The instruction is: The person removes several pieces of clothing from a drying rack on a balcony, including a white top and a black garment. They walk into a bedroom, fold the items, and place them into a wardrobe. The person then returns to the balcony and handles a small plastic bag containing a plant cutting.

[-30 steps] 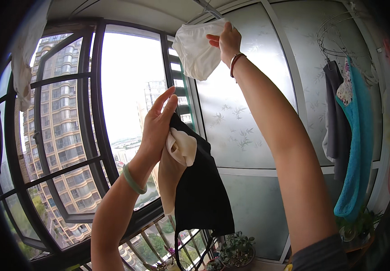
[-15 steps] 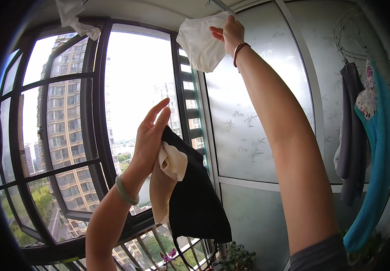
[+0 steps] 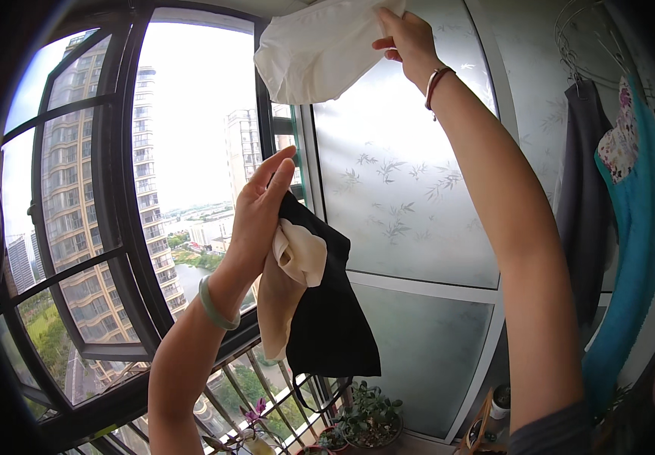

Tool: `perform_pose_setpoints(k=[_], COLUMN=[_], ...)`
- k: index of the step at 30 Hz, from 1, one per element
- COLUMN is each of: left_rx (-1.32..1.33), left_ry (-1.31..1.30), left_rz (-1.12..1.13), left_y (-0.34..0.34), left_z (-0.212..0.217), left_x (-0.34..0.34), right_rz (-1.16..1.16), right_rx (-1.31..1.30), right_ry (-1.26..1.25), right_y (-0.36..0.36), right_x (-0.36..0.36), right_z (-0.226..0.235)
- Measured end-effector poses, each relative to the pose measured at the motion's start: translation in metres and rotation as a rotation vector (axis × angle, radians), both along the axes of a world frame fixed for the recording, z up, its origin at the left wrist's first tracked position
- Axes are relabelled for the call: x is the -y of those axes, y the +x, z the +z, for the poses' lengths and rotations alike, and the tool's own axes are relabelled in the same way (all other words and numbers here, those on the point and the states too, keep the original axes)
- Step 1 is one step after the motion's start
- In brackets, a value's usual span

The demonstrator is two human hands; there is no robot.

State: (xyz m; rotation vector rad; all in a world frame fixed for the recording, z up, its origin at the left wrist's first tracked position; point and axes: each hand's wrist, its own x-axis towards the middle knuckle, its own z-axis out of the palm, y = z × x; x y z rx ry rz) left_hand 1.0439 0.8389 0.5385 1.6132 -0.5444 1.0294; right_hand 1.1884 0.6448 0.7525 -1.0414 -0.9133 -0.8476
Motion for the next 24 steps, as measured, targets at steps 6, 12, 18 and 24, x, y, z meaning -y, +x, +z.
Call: perform_pose_setpoints(k=[6, 12, 18, 24], left_rx=[-0.053, -0.093, -0.263, -0.550], left_ry=[-0.083, -0.105, -0.139, -0.179], left_rz=[-0.209, -0.333, -0.469, -0.754], left_y=[0.023, -0.002, -0.060, -0.083], left_z=[-0.026, -0.045, -0.076, -0.148], left_x=[0.006, 0.017, 0.036, 0.067], right_rz=[-0.052, 0.076, 0.201, 0.280], right_rx=[0.038, -0.209, -0.341, -0.756], right_ry=[-0.209, -0.445, -0.630, -0.388], right_y=[-0.018, -0.081, -0.166, -0.259], right_x=[0.011, 0.019, 0.029, 0.051], right_z=[-0.094, -0.211, -0.351, -0.446])
